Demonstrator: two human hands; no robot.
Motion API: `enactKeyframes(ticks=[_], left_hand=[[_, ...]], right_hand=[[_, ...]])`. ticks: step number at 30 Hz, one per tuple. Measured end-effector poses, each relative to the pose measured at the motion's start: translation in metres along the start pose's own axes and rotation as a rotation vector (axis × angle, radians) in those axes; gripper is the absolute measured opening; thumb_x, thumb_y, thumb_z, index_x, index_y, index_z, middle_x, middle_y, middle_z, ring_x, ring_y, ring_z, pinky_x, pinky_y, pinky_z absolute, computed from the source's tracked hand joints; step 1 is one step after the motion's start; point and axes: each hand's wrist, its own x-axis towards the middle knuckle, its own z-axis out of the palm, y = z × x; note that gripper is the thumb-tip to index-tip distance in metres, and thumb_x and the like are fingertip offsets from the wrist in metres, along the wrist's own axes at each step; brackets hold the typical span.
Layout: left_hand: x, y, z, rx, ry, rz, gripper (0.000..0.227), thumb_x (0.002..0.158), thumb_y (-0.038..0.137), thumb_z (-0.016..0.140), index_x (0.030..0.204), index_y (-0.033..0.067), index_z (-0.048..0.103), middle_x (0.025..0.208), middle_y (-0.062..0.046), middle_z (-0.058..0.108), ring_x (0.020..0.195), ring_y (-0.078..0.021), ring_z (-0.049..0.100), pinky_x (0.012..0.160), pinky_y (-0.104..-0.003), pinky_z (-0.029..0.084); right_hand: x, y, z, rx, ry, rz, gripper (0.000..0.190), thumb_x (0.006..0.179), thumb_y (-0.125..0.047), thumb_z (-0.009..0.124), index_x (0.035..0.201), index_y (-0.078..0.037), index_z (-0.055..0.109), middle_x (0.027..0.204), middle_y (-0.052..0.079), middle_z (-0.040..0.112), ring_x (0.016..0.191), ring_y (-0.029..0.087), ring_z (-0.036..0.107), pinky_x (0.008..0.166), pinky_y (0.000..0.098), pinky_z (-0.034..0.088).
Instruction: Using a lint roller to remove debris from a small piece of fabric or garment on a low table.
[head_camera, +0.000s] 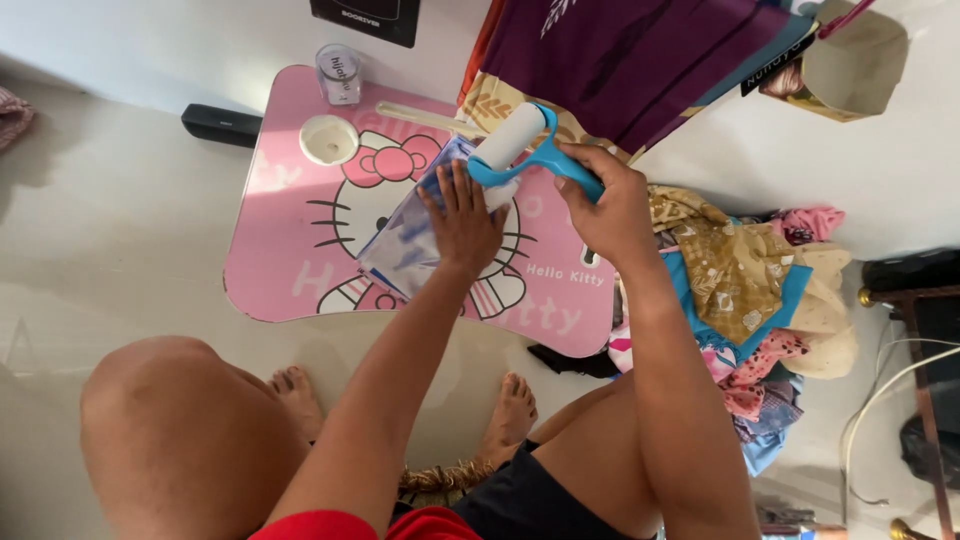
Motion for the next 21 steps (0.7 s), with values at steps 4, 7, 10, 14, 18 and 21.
enactKeyframes(ticks=[4, 7, 10, 14, 18, 21], left_hand=[[-0.017, -0.023, -0.006, 0.016, -0.157, 0.325, 0.092, 0.088, 0.068, 0.061, 0.15, 0.0003, 0.049, 0.155, -0.03, 0.043, 0.149, -0.053, 0.031, 0.115, -0.081, 0.018], [-0.027, -0.05, -0.013, -0.049, -0.266, 0.744, 0.1, 0.082, 0.077, 0.056, 0.155, 0.0092, 0.044, 0.16, -0.021, 0.041, 0.151, -0.0456, 0.031, 0.118, -0.076, 0.019], [-0.031, -0.064, -0.038, -0.188, -0.367, 1.046, 0.101, 0.082, 0.086, 0.046, 0.152, 0.0132, 0.047, 0.165, -0.015, 0.037, 0.155, -0.0371, 0.03, 0.124, -0.067, 0.017], [-0.047, -0.028, -0.064, -0.342, -0.293, 0.963, 0.095, 0.091, 0.084, 0.037, 0.149, 0.0092, 0.051, 0.162, -0.019, 0.04, 0.154, -0.0389, 0.031, 0.126, -0.061, 0.02], [-0.075, 0.015, -0.049, -0.335, -0.312, 0.774, 0.104, 0.087, 0.089, 0.032, 0.151, 0.0082, 0.047, 0.157, -0.022, 0.043, 0.153, -0.0418, 0.031, 0.127, -0.062, 0.02], [-0.093, 0.025, -0.029, -0.27, -0.339, 0.643, 0.105, 0.088, 0.088, 0.032, 0.155, 0.0071, 0.041, 0.158, -0.021, 0.04, 0.151, -0.0416, 0.032, 0.126, -0.063, 0.019]], right_hand=[[-0.001, 0.009, -0.01, -0.023, -0.031, -0.026, 0.028, 0.092, -0.01, 0.075, 0.12, -0.014, 0.076, 0.098, 0.012, 0.077, 0.088, 0.032, 0.074, 0.069, 0.0403, 0.055], [-0.005, 0.023, -0.017, -0.036, -0.058, -0.037, 0.029, 0.092, -0.009, 0.076, 0.121, -0.012, 0.076, 0.097, 0.013, 0.077, 0.088, 0.035, 0.074, 0.069, 0.0418, 0.055], [-0.01, 0.026, -0.02, -0.063, -0.107, -0.026, 0.029, 0.092, -0.008, 0.076, 0.12, -0.012, 0.076, 0.096, 0.012, 0.077, 0.088, 0.036, 0.073, 0.068, 0.0425, 0.056], [-0.009, 0.016, -0.011, -0.128, -0.197, -0.02, 0.036, 0.093, -0.016, 0.073, 0.128, -0.02, 0.073, 0.097, 0.009, 0.077, 0.089, 0.034, 0.072, 0.072, 0.0454, 0.056], [-0.023, -0.005, 0.013, -0.163, -0.339, 0.001, 0.033, 0.091, -0.013, 0.068, 0.123, -0.017, 0.074, 0.107, 0.014, 0.077, 0.102, 0.042, 0.07, 0.083, 0.0517, 0.057], [-0.029, -0.016, 0.035, -0.299, -0.524, 0.096, 0.037, 0.091, -0.022, 0.063, 0.127, -0.022, 0.072, 0.114, 0.012, 0.074, 0.105, 0.044, 0.068, 0.091, 0.0599, 0.053]])
